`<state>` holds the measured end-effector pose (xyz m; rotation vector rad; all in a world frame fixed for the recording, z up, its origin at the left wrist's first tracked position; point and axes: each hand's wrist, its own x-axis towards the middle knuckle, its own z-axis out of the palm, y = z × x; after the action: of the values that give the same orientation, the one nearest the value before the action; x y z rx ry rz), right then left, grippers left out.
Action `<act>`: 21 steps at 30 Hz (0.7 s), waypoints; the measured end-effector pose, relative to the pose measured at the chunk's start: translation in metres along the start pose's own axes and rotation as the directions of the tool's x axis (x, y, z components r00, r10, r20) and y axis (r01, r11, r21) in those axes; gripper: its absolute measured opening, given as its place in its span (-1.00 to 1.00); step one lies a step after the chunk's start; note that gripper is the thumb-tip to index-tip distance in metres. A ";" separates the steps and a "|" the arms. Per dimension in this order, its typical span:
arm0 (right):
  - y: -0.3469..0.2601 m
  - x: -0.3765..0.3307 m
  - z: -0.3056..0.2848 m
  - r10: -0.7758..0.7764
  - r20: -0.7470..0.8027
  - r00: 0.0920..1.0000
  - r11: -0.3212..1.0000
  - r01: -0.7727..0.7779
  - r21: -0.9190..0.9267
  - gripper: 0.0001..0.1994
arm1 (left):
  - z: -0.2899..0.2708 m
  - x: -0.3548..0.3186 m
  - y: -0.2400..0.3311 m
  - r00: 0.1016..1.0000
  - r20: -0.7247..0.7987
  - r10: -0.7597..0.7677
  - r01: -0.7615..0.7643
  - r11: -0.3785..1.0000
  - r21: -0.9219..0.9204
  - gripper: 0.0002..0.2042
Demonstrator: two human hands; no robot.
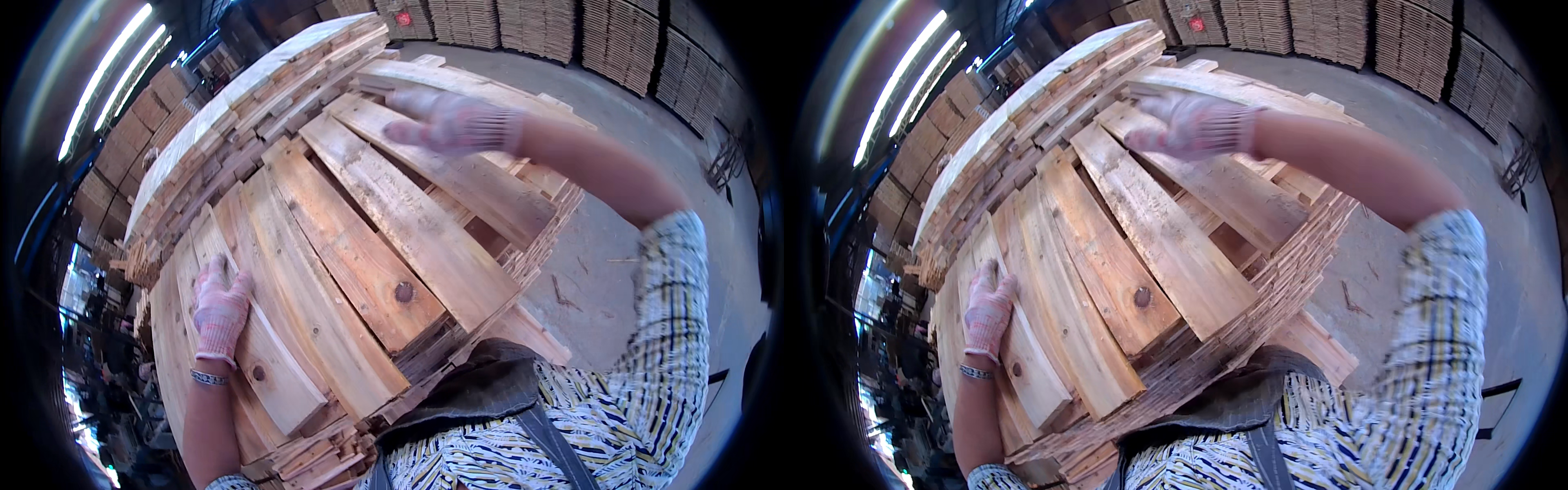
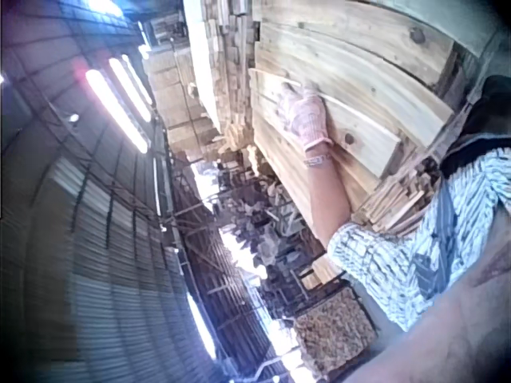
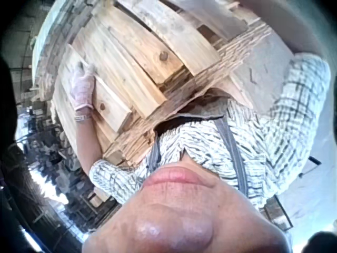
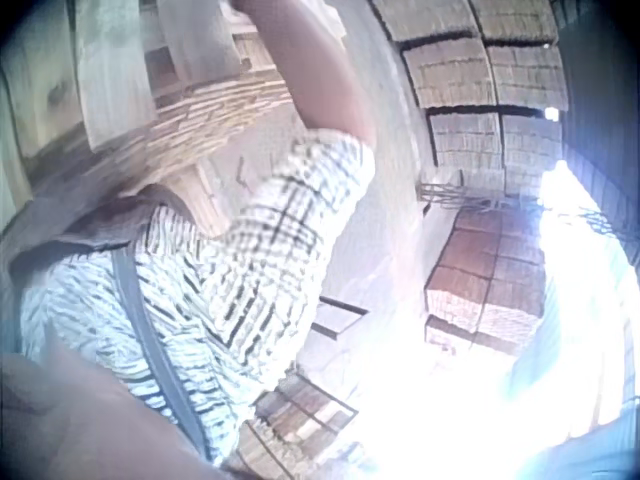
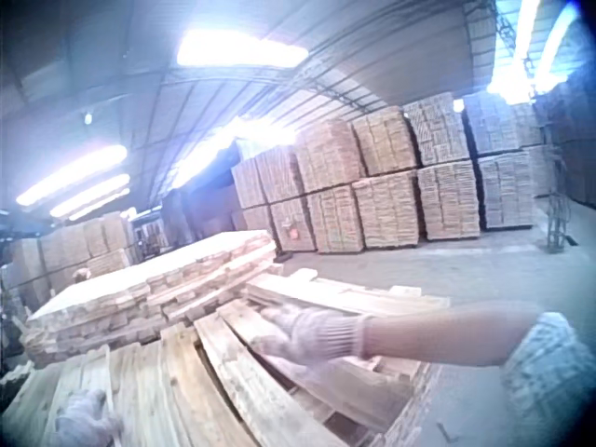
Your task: The person repeatedly picks up wooden planks from a large pile and places them onto a growing stack. They handle the planks one at a time, aligning them carefully to build a neat pile in a warehouse setting.
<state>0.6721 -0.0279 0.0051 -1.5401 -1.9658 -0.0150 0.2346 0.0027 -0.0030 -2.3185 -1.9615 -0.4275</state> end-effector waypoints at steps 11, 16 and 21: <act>0.021 0.055 -0.058 0.256 0.328 0.909 0.899 -0.100 -0.426 -0.10 | -0.003 -0.011 0.008 0.999 -0.006 -0.040 0.040 0.999 0.013 -0.37; 0.054 0.052 -0.021 0.412 0.347 0.843 0.859 -0.232 -0.456 -0.28 | -0.006 -0.010 0.018 0.999 0.003 -0.047 0.047 0.996 0.073 -0.41; -0.012 0.039 -0.016 0.349 0.448 0.823 0.912 -0.188 -0.366 -0.25 | -0.009 -0.014 0.005 0.999 0.005 -0.050 0.049 0.998 0.033 -0.37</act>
<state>0.6648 -0.0036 0.0407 -2.2045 -2.1860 0.2394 0.2356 -0.0141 0.0027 -2.2580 -2.0163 -0.3895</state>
